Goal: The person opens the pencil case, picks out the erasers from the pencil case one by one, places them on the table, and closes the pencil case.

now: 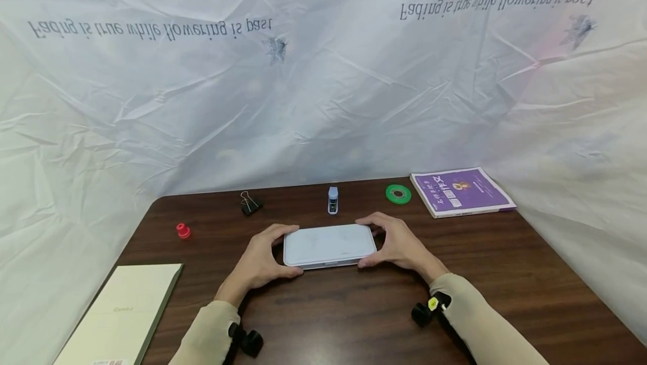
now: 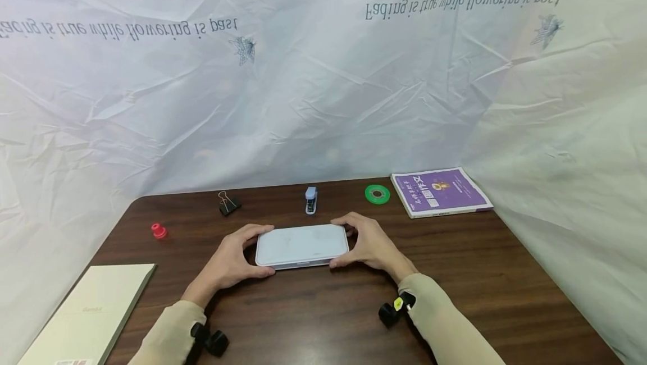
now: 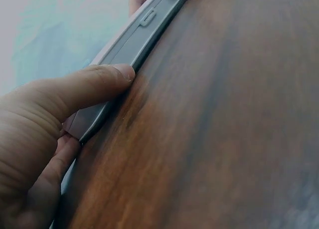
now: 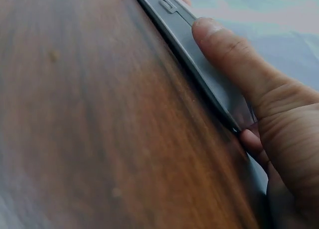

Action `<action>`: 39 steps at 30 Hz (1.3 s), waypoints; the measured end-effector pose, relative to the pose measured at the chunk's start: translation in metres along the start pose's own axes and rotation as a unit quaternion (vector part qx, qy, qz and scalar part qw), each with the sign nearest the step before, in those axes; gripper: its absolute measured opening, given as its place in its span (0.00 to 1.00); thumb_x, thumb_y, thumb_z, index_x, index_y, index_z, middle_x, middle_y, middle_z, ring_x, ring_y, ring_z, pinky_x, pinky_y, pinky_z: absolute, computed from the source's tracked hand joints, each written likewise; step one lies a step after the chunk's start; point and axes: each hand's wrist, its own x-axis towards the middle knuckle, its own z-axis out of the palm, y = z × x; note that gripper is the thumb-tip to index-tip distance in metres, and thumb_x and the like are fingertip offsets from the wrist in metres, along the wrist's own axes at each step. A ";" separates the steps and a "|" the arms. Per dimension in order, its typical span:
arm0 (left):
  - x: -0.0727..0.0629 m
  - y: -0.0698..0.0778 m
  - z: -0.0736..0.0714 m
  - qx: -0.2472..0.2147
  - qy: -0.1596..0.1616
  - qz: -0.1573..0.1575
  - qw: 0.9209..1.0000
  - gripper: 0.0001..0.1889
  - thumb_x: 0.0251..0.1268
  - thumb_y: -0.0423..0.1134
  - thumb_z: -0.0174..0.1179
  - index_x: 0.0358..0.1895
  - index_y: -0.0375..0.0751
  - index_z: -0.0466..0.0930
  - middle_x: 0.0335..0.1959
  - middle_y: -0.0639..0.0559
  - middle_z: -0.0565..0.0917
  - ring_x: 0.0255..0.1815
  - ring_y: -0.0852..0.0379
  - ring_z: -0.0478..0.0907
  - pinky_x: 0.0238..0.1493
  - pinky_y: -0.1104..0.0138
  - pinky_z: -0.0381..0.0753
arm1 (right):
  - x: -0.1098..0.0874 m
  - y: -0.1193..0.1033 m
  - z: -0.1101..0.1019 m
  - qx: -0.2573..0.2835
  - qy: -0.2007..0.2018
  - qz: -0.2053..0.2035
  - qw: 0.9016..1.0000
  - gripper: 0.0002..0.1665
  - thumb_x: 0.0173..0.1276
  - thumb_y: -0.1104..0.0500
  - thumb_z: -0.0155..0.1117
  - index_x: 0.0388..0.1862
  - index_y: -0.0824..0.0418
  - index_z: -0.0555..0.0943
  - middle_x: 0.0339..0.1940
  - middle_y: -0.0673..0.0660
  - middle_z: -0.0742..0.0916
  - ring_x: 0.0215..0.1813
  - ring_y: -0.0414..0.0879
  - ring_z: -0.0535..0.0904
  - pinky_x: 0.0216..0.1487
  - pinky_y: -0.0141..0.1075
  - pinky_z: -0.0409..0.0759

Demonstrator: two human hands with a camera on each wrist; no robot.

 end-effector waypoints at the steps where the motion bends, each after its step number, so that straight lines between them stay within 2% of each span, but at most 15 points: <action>1: 0.000 0.001 0.000 0.001 0.001 -0.002 1.000 0.52 0.45 0.48 0.94 0.79 0.46 0.80 0.71 0.53 0.83 0.72 0.49 0.82 0.73 0.49 0.85 | 0.001 0.000 0.000 0.006 0.003 -0.003 1.000 0.46 0.56 0.42 0.94 0.72 0.50 0.86 0.58 0.48 0.89 0.50 0.44 0.86 0.50 0.38 0.89; 5: -0.001 0.002 0.000 -0.008 -0.005 -0.014 1.000 0.54 0.46 0.49 0.94 0.81 0.48 0.77 0.73 0.53 0.82 0.72 0.50 0.81 0.73 0.49 0.84 | 0.002 0.000 -0.001 0.032 0.017 -0.001 0.999 0.34 0.68 0.49 0.87 0.70 0.54 0.88 0.52 0.50 0.90 0.45 0.46 0.84 0.44 0.35 0.86; 8: -0.001 0.002 0.001 -0.027 -0.012 -0.028 0.999 0.55 0.47 0.48 0.93 0.83 0.49 0.75 0.75 0.53 0.80 0.75 0.48 0.80 0.75 0.50 0.83 | 0.003 -0.001 0.000 0.036 0.018 0.017 0.999 0.30 0.75 0.47 0.81 0.71 0.55 0.88 0.53 0.51 0.90 0.44 0.46 0.83 0.45 0.35 0.84; 11: -0.002 0.001 0.001 -0.040 -0.015 -0.044 0.998 0.56 0.48 0.48 0.93 0.84 0.51 0.73 0.78 0.50 0.77 0.78 0.45 0.77 0.77 0.49 0.81 | 0.005 -0.002 0.001 0.038 0.021 0.039 0.998 0.27 0.82 0.44 0.73 0.72 0.54 0.87 0.56 0.52 0.91 0.48 0.47 0.85 0.50 0.40 0.85; 16: -0.003 0.002 0.002 -0.061 -0.015 -0.063 0.996 0.59 0.47 0.48 0.94 0.86 0.50 0.69 0.81 0.47 0.75 0.79 0.41 0.78 0.77 0.47 0.81 | 0.008 -0.002 0.003 0.038 0.037 0.070 0.996 0.25 0.90 0.42 0.59 0.69 0.55 0.89 0.58 0.56 0.93 0.54 0.48 0.89 0.60 0.51 0.88; 21: -0.002 0.001 0.002 -0.069 -0.011 -0.068 0.995 0.63 0.45 0.49 0.94 0.87 0.48 0.65 0.78 0.44 0.78 0.78 0.43 0.78 0.77 0.51 0.81 | 0.010 -0.005 0.003 0.060 0.061 0.113 0.990 0.34 0.93 0.38 0.50 0.66 0.63 0.89 0.55 0.60 0.93 0.51 0.49 0.90 0.62 0.55 0.88; 24: -0.003 0.001 0.001 -0.070 -0.011 -0.073 0.995 0.66 0.46 0.50 0.94 0.89 0.50 0.61 0.79 0.43 0.76 0.79 0.43 0.78 0.77 0.50 0.81 | 0.011 -0.006 0.002 0.067 0.073 0.125 0.987 0.36 0.93 0.38 0.50 0.65 0.67 0.89 0.54 0.61 0.94 0.51 0.50 0.92 0.62 0.54 0.89; 29: -0.003 0.001 0.001 -0.076 -0.009 -0.074 0.994 0.70 0.46 0.50 0.94 0.92 0.50 0.57 0.79 0.42 0.76 0.79 0.43 0.78 0.78 0.52 0.80 | 0.015 -0.004 0.002 0.079 0.082 0.112 0.987 0.29 0.93 0.46 0.55 0.65 0.69 0.89 0.51 0.62 0.94 0.48 0.50 0.92 0.54 0.44 0.93; 34: -0.003 0.000 0.001 -0.078 -0.005 -0.058 0.995 0.71 0.45 0.49 0.94 0.92 0.54 0.55 0.79 0.45 0.76 0.79 0.45 0.77 0.77 0.56 0.80 | 0.017 -0.002 0.004 0.099 0.091 0.134 0.982 0.22 0.90 0.53 0.62 0.66 0.67 0.89 0.48 0.62 0.94 0.43 0.47 0.91 0.46 0.34 0.92; 39: -0.002 -0.001 0.002 -0.069 -0.002 -0.052 0.996 0.72 0.43 0.51 0.95 0.92 0.53 0.55 0.79 0.46 0.75 0.78 0.46 0.78 0.77 0.57 0.81 | 0.018 0.000 0.006 0.091 0.108 0.149 0.979 0.18 0.87 0.53 0.67 0.61 0.63 0.92 0.43 0.58 0.95 0.38 0.45 0.91 0.42 0.33 0.92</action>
